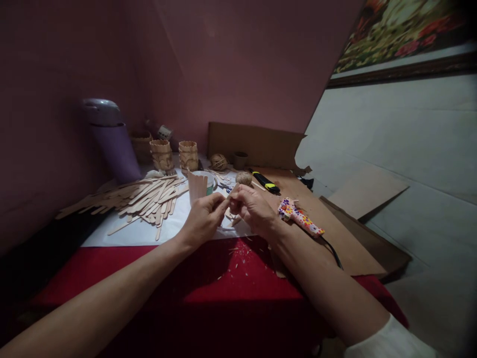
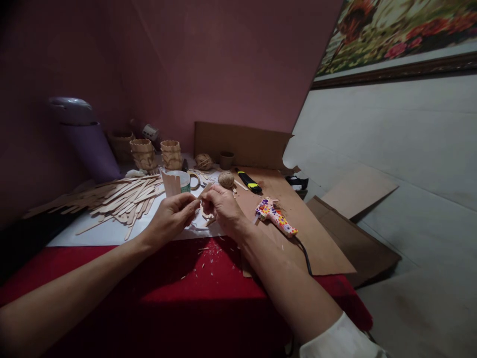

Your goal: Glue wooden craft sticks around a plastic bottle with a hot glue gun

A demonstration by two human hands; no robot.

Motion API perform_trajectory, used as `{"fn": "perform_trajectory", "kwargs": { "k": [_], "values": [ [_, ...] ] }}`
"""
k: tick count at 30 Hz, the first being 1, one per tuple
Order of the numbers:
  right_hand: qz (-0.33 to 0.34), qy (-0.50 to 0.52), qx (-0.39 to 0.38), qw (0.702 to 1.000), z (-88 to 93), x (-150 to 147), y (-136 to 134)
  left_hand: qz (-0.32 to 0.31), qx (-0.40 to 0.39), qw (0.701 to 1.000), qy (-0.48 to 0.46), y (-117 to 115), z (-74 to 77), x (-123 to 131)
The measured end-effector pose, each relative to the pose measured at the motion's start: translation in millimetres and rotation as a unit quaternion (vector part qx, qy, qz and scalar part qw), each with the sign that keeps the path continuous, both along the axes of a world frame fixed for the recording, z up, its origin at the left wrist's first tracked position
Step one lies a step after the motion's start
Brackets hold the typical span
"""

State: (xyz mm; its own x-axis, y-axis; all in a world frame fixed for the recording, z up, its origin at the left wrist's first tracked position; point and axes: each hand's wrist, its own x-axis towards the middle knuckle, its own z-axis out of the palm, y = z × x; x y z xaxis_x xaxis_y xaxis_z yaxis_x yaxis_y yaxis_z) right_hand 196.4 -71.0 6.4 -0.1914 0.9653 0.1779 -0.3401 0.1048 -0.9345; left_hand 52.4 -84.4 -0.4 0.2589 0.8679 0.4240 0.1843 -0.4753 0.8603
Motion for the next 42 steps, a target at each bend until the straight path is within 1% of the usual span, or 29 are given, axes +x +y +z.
{"fn": "perform_trajectory", "kwargs": {
  "k": [2,3,6,8,12,17,22,26,29,32,36,38,42],
  "values": [
    [0.009,0.016,-0.021,1.000,-1.4,-1.7,-1.0,0.011,0.006,1.000,-0.002,0.2,-0.4,1.2],
    [0.014,0.018,-0.029,0.999,-1.7,-1.8,-1.3,0.009,-0.005,1.000,-0.011,0.0,0.2,1.8],
    [0.026,0.007,-0.027,0.999,0.3,0.0,-1.6,-0.019,-0.070,0.996,-0.058,-0.9,4.0,3.1],
    [0.028,0.003,-0.023,0.999,2.8,1.7,-1.5,-0.028,-0.093,0.992,-0.078,-1.6,5.9,3.3],
    [0.020,0.011,-0.032,0.999,4.2,0.7,-1.6,-0.029,-0.087,0.992,-0.081,-1.8,5.0,3.6],
    [0.009,0.051,-0.024,0.998,-2.3,-8.3,-3.0,-0.027,-0.097,0.990,-0.095,-0.5,1.5,4.8],
    [0.006,0.032,-0.029,0.999,-1.0,-8.1,-3.8,-0.043,-0.129,0.983,-0.125,-1.9,4.1,3.8],
    [0.004,0.010,-0.025,1.000,3.2,-4.9,-4.9,-0.037,-0.101,0.988,-0.106,-0.5,3.6,3.2],
    [-0.003,0.014,-0.029,0.999,4.1,-5.1,-6.4,-0.032,-0.076,0.992,-0.092,0.4,1.6,3.6],
    [0.003,0.028,-0.034,0.999,3.5,-5.9,-7.0,-0.036,-0.091,0.990,-0.102,-0.8,2.0,3.9],
    [0.009,0.021,-0.028,0.999,3.2,-5.1,-6.5,-0.040,-0.120,0.984,-0.122,-2.3,4.9,4.0],
    [0.005,0.013,-0.020,1.000,3.1,-4.7,-5.8,-0.038,-0.118,0.985,-0.122,-2.0,5.2,4.1],
    [-0.023,0.008,-0.013,1.000,1.5,-5.5,-4.3,-0.037,-0.100,0.989,-0.107,-1.7,4.8,4.2]
  ]
}}
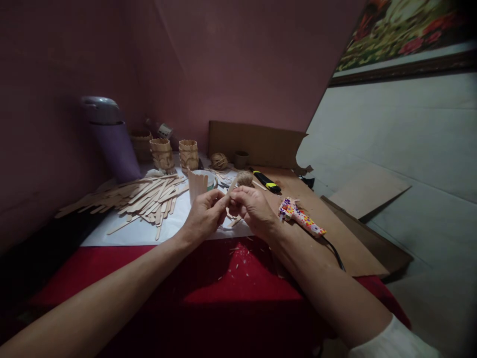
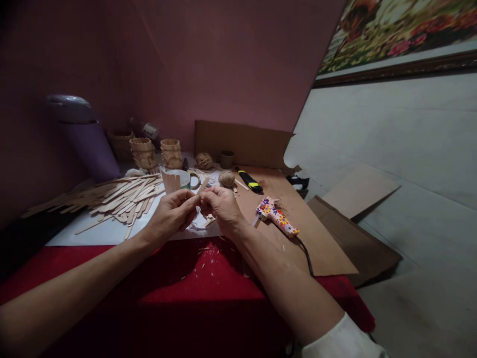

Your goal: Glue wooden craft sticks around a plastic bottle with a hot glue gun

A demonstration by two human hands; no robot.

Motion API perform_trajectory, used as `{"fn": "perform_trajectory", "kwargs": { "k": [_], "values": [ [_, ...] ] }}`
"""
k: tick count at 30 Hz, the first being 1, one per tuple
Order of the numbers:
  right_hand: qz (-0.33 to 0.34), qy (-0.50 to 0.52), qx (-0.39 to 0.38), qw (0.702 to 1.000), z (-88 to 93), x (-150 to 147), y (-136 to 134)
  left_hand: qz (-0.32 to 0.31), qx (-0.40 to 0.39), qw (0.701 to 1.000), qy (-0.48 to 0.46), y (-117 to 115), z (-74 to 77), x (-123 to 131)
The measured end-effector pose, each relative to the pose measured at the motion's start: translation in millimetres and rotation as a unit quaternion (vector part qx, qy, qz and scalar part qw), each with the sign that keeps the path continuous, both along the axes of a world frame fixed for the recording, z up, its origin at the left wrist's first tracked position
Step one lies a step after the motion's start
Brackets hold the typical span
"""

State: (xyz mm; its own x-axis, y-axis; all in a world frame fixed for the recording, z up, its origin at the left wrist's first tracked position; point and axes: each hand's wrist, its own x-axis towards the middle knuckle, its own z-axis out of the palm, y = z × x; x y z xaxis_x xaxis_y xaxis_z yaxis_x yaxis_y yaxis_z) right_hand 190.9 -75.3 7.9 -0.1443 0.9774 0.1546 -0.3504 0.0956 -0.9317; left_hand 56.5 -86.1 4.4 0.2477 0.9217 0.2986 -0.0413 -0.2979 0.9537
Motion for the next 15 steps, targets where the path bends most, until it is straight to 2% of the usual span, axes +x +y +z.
{"fn": "perform_trajectory", "kwargs": {
  "k": [5,10,15],
  "values": [
    [0.006,0.016,0.006,1.000,-0.2,-0.3,-0.1,-0.015,-0.029,0.999,-0.015,-2.1,2.1,-0.1],
    [-0.004,-0.024,0.014,1.000,1.0,3.5,0.5,-0.011,-0.012,1.000,-0.010,-2.0,2.2,-0.1],
    [0.004,-0.029,0.015,0.999,-0.9,6.5,3.9,-0.036,-0.039,0.998,-0.015,-2.6,2.7,-0.8]
  ]
}}
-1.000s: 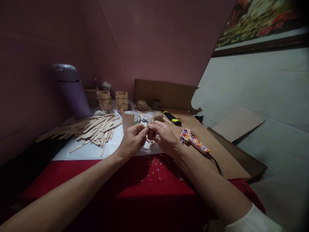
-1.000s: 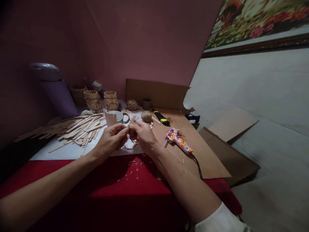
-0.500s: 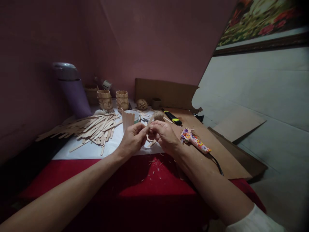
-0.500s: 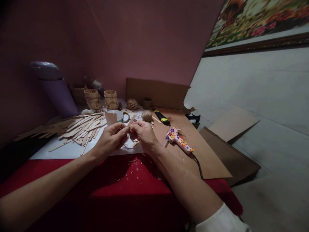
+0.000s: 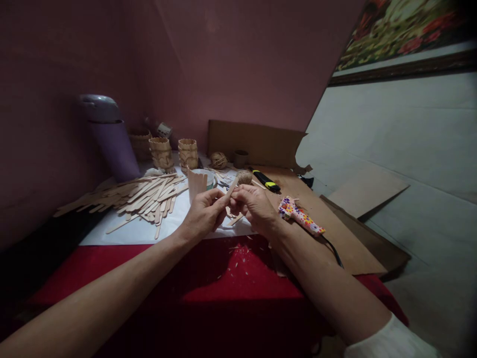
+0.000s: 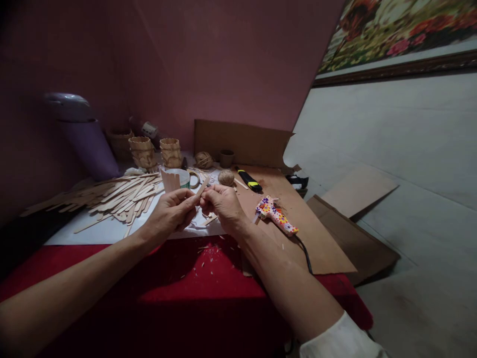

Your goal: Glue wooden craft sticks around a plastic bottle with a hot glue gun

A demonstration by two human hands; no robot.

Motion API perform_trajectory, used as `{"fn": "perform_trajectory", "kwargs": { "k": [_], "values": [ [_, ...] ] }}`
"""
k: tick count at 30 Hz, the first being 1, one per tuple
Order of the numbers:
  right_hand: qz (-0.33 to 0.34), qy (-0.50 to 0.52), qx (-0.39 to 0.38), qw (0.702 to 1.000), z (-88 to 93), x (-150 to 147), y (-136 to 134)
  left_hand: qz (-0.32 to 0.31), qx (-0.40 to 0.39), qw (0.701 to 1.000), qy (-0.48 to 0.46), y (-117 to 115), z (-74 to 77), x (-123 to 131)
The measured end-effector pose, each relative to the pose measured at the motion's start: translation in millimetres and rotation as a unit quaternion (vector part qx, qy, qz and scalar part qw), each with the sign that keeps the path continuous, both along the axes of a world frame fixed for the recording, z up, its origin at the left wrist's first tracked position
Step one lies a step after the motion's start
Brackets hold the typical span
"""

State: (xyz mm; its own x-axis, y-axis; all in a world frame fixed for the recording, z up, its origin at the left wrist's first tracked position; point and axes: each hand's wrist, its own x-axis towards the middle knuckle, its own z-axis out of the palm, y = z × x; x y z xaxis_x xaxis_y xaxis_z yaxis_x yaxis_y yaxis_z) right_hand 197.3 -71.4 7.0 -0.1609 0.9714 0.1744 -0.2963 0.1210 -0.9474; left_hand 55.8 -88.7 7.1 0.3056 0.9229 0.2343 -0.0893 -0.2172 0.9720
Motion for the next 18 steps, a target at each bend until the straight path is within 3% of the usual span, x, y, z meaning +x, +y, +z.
{"fn": "perform_trajectory", "kwargs": {
  "k": [9,18],
  "values": [
    [0.002,-0.036,0.029,0.999,3.0,2.4,0.1,0.021,0.023,1.000,0.001,1.1,-0.1,-0.5],
    [-0.004,-0.044,0.039,0.998,2.3,5.0,2.7,-0.008,-0.011,1.000,-0.014,0.3,1.4,-0.7]
  ]
}}
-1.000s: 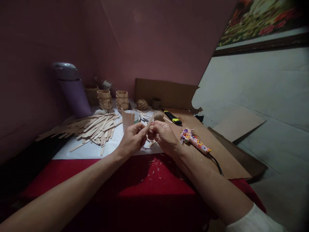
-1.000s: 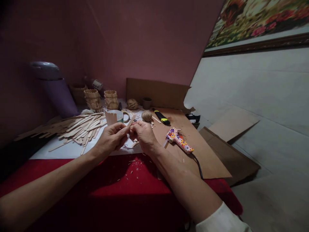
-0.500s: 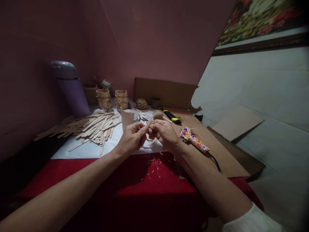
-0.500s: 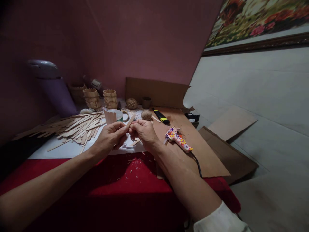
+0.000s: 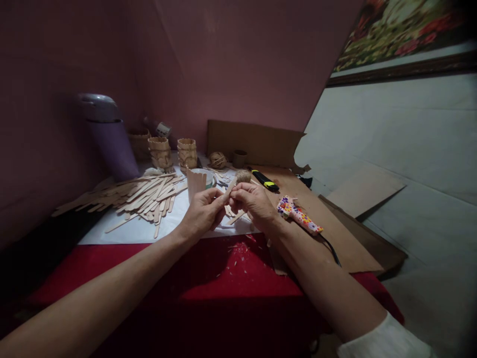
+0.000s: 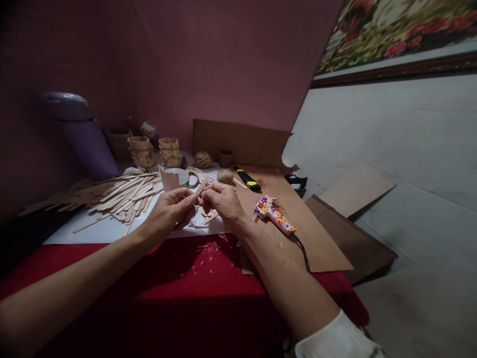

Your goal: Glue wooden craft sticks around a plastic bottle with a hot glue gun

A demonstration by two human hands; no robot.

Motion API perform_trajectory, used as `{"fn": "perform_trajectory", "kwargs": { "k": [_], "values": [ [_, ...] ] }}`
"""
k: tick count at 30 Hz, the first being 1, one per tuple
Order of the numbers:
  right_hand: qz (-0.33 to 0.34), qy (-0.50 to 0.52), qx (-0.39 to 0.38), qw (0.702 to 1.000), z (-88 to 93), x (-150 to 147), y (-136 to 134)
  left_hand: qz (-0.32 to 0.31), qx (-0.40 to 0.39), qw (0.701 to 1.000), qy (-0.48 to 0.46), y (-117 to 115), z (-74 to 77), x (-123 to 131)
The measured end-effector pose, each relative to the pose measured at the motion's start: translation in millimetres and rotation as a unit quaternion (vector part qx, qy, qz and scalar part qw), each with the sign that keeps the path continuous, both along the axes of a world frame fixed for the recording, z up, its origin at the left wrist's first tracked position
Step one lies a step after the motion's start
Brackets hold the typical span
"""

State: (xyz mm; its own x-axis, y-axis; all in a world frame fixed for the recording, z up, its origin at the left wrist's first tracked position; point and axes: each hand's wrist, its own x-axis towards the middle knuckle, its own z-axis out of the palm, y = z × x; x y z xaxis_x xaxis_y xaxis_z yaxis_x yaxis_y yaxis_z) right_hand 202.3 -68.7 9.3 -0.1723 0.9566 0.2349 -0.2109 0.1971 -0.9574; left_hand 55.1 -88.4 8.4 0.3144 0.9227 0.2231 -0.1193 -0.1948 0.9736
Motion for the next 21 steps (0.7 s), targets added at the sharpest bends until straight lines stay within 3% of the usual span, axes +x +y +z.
{"fn": "perform_trajectory", "kwargs": {
  "k": [6,11,18,21],
  "values": [
    [0.004,-0.020,0.006,1.000,2.3,1.2,-1.0,0.023,0.023,0.999,0.013,0.3,-1.3,0.0],
    [0.011,-0.020,0.009,1.000,-1.1,2.3,2.5,0.007,0.000,1.000,0.011,-0.3,-1.1,-0.6],
    [-0.091,-0.070,-0.021,0.993,0.9,8.3,6.4,0.001,-0.052,0.998,-0.043,1.6,0.1,-1.6],
    [-0.082,-0.024,-0.019,0.996,3.8,9.1,5.7,-0.003,-0.069,0.996,-0.047,1.2,0.3,-2.0]
  ]
}}
